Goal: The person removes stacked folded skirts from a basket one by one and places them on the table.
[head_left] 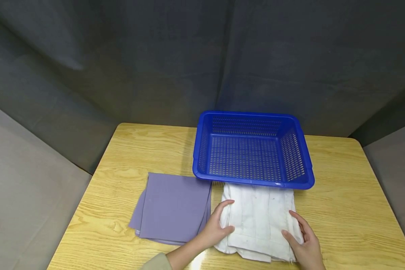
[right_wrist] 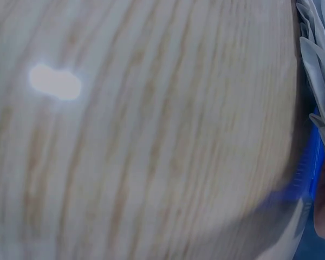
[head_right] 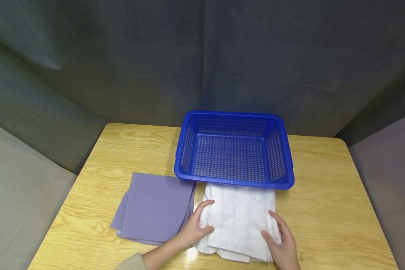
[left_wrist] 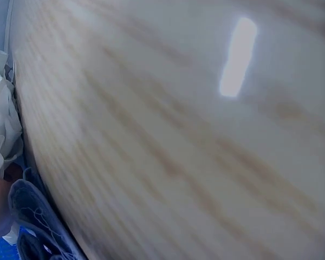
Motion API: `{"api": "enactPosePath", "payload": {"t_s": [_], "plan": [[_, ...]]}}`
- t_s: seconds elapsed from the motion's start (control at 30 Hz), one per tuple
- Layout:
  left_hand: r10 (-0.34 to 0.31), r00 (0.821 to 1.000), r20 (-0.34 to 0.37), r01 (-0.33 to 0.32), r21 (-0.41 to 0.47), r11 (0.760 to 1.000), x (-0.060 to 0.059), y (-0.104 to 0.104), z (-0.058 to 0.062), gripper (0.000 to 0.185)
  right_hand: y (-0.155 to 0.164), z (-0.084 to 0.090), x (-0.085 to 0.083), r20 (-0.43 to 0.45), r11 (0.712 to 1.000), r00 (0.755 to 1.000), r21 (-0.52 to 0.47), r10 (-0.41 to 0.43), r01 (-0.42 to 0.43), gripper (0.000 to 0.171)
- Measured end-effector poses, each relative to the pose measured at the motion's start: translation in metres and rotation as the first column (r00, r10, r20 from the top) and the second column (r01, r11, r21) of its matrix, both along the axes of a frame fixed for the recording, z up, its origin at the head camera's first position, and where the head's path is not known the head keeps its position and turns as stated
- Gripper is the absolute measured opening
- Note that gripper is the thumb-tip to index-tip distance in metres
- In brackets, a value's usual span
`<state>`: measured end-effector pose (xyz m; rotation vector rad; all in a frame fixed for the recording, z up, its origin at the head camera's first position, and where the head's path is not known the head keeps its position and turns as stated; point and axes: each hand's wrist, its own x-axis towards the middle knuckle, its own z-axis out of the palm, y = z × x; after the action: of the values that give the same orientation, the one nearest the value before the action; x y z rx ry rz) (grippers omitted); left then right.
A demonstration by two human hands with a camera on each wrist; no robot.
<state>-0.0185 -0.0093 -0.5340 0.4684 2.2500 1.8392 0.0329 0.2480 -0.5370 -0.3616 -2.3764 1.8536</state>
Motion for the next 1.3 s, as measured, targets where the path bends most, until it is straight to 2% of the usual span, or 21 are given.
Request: {"api": "enactPosePath", "payload": {"t_s": [0.1,0.23,0.67,1.0,1.3], "plan": [[0.006,1.000,-0.003,-0.006,-0.021,1.000,-0.002,0.002,-0.012,0.077,0.001,-0.001,-0.001,-0.013,1.000,1.000,0.009,0.001,-0.001,0.062],[0.013,1.000,0.009,-0.013,-0.024,1.000,-0.003,0.003,-0.017,0.078,0.002,-0.004,-0.002,-0.024,0.999,1.000,0.043,0.008,-0.007,0.061],[0.055,0.998,0.039,-0.053,-0.042,0.998,-0.005,0.005,-0.016,0.078,0.004,-0.010,-0.007,0.008,0.982,1.000,0.187,0.018,-0.019,0.060],[0.087,0.996,-0.022,-0.088,-0.089,0.992,-0.006,0.008,-0.020,0.077,0.005,-0.011,-0.009,0.027,0.974,0.999,0.226,0.030,-0.036,0.060],[0.096,0.995,-0.039,-0.101,-0.137,0.985,-0.008,0.009,-0.015,0.076,0.010,-0.014,-0.009,0.047,0.954,0.997,0.293,0.058,-0.069,0.062]]}}
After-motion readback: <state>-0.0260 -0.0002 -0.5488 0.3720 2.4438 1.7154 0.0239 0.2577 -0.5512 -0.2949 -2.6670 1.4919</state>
